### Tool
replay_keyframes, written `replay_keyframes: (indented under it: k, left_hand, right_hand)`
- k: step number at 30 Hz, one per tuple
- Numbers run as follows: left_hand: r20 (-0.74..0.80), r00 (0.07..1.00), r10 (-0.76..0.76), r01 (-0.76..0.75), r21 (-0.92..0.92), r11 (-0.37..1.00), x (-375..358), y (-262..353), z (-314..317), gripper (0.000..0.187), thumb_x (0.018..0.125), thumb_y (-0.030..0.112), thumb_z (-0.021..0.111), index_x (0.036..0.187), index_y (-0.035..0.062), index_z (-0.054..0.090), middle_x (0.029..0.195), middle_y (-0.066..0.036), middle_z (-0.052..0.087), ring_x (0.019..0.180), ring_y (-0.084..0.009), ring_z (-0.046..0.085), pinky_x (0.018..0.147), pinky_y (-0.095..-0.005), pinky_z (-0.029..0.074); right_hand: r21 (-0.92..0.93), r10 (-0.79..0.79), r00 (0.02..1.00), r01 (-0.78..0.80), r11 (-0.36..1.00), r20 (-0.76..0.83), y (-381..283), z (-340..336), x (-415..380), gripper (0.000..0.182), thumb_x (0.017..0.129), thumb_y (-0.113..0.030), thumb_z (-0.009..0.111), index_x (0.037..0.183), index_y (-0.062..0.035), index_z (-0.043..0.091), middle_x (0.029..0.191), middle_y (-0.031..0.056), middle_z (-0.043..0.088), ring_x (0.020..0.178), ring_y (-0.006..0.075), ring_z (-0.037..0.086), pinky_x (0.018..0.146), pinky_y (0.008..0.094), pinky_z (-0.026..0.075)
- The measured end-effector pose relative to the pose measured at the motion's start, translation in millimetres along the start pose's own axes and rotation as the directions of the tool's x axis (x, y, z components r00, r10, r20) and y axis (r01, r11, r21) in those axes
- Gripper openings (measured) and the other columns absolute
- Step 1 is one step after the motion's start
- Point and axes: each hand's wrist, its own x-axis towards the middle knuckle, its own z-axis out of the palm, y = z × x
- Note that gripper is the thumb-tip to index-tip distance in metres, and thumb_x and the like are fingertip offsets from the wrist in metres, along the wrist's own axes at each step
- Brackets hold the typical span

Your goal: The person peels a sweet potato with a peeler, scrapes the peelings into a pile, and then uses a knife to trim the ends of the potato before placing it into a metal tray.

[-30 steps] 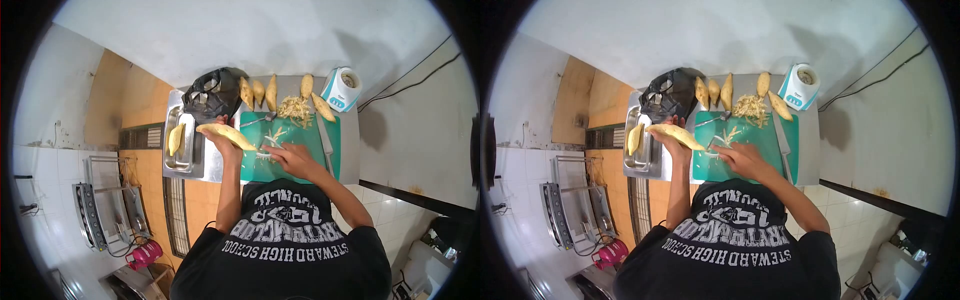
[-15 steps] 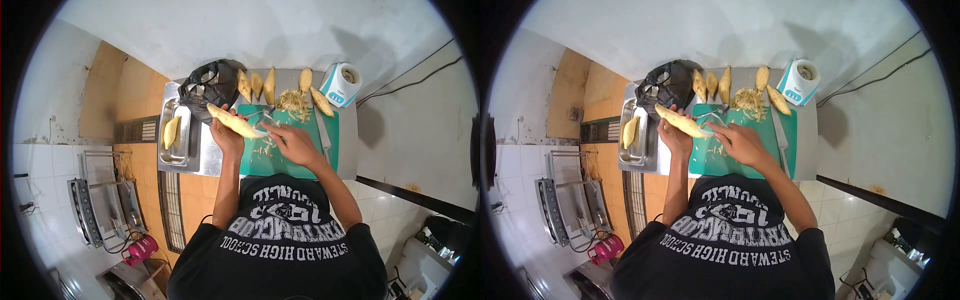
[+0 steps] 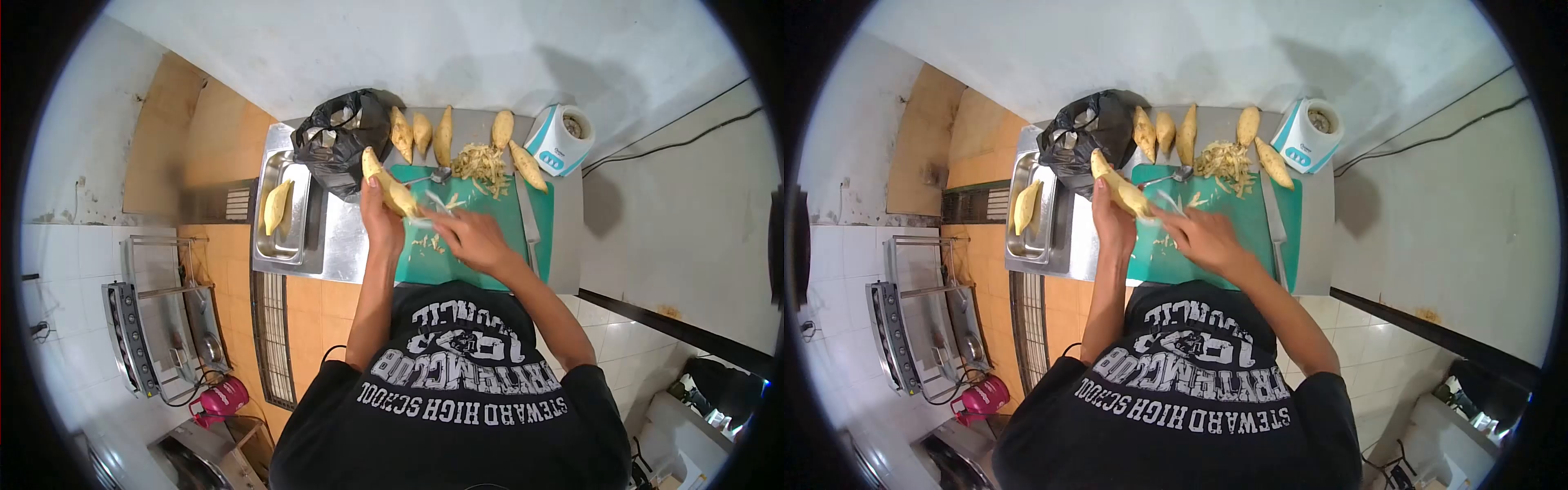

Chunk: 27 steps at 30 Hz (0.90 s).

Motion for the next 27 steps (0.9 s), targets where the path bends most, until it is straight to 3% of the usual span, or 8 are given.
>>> replay_keyframes:
  k: [2, 9, 12, 15, 19, 21, 22, 27]
  left_hand:
    - [-0.047, 0.999, -0.019, 0.017, -0.056, 0.998, 1.7, 13.6, 2.7, 0.044, 0.107, 0.042, 0.050, 0.137, 0.0105, 0.048, 0.116, -0.005, 0.055, 0.104, -0.0189, 0.059, 0.099, -0.0463, 0.053]
    - [-0.009, 0.996, -0.085, 0.085, -0.038, 0.996, -0.1, -0.6, 12.3, 0.038, 0.108, 0.040, 0.051, 0.132, 0.0109, 0.047, 0.108, -0.003, 0.054, 0.096, -0.0167, 0.058, 0.086, -0.0425, 0.054]
    - [-0.028, 0.997, -0.075, 0.074, -0.030, 0.997, 3.3, 7.4, 6.6, 0.042, 0.107, 0.043, 0.050, 0.134, 0.0113, 0.046, 0.109, -0.004, 0.054, 0.097, -0.0184, 0.059, 0.085, -0.0422, 0.054]
    - [-0.109, 0.986, -0.126, 0.120, -0.056, 0.991, 3.8, 8.8, -7.5, 0.042, 0.107, 0.042, 0.049, 0.136, 0.0113, 0.045, 0.111, -0.007, 0.055, 0.098, -0.0231, 0.061, 0.084, -0.0455, 0.055]
    - [0.172, 0.948, -0.267, 0.306, -0.265, 0.914, -4.5, 7.7, 4.1, 0.038, 0.107, 0.028, 0.046, 0.141, 0.0103, 0.044, 0.119, -0.013, 0.057, 0.104, -0.0261, 0.063, 0.090, -0.0493, 0.058]
    - [0.094, 0.941, -0.325, 0.320, 0.065, 0.945, -13.6, 5.3, 12.9, 0.042, 0.109, 0.027, 0.039, 0.145, 0.0041, 0.042, 0.137, -0.013, 0.054, 0.106, -0.0252, 0.062, 0.085, -0.0422, 0.059]
    - [0.105, 0.930, -0.351, 0.347, 0.062, 0.936, -22.5, 13.5, 24.9, 0.044, 0.109, 0.023, 0.042, 0.148, 0.0017, 0.040, 0.144, -0.013, 0.052, 0.099, -0.0213, 0.063, 0.073, -0.0300, 0.059]
    - [0.235, 0.782, -0.577, 0.605, -0.063, 0.794, -28.6, 5.9, 1.0, 0.055, 0.102, 0.011, 0.057, 0.153, 0.0025, 0.037, 0.134, -0.010, 0.057, 0.087, -0.0133, 0.059, 0.057, -0.0216, 0.046]
  right_hand:
    - [-0.054, 0.035, 0.969, -0.022, 0.998, 0.244, 18.0, -1.3, -28.9, 0.037, 0.100, -0.026, 0.061, 0.136, -0.0304, 0.065, 0.081, 0.0142, 0.061, 0.071, 0.0359, 0.063, 0.064, 0.0456, 0.050]
    - [0.059, 0.133, 0.987, -0.139, 0.989, 0.091, -1.5, -4.6, -0.9, 0.041, 0.100, -0.034, 0.058, 0.141, -0.0388, 0.059, 0.085, 0.0140, 0.062, 0.075, 0.0354, 0.065, 0.065, 0.0478, 0.052]
    - [-0.076, 0.051, 0.985, -0.039, 0.996, 0.162, 22.5, 6.9, -33.6, 0.041, 0.101, -0.033, 0.057, 0.141, -0.0393, 0.060, 0.085, 0.0138, 0.062, 0.074, 0.0354, 0.065, 0.065, 0.0472, 0.052]
    - [-0.061, 0.209, 0.923, -0.200, 0.978, 0.323, 30.6, -0.4, -53.3, 0.040, 0.102, -0.031, 0.057, 0.141, -0.0342, 0.060, 0.084, 0.0148, 0.062, 0.074, 0.0354, 0.065, 0.066, 0.0461, 0.051]
    - [0.148, 0.189, 0.982, -0.191, 0.970, 0.030, 20.5, -22.6, -18.8, 0.039, 0.101, -0.020, 0.058, 0.140, -0.0220, 0.063, 0.080, 0.0147, 0.061, 0.070, 0.0316, 0.061, 0.067, 0.0413, 0.050]
    - [0.190, 0.218, 0.976, -0.213, 0.958, -0.002, 23.3, -26.2, -14.9, 0.040, 0.100, -0.013, 0.059, 0.140, -0.0162, 0.063, 0.079, 0.0151, 0.061, 0.067, 0.0284, 0.058, 0.067, 0.0386, 0.049]
    - [0.241, 0.206, 0.977, -0.187, 0.952, -0.058, 27.1, -25.6, -15.5, 0.041, 0.099, -0.011, 0.059, 0.140, -0.0146, 0.063, 0.080, 0.0151, 0.061, 0.067, 0.0277, 0.057, 0.067, 0.0376, 0.048]
    - [0.301, 0.260, 0.962, -0.224, 0.927, -0.085, 38.0, -28.1, -15.5, 0.040, 0.100, -0.018, 0.060, 0.139, -0.0229, 0.064, 0.079, 0.0140, 0.061, 0.073, 0.0310, 0.061, 0.068, 0.0421, 0.049]
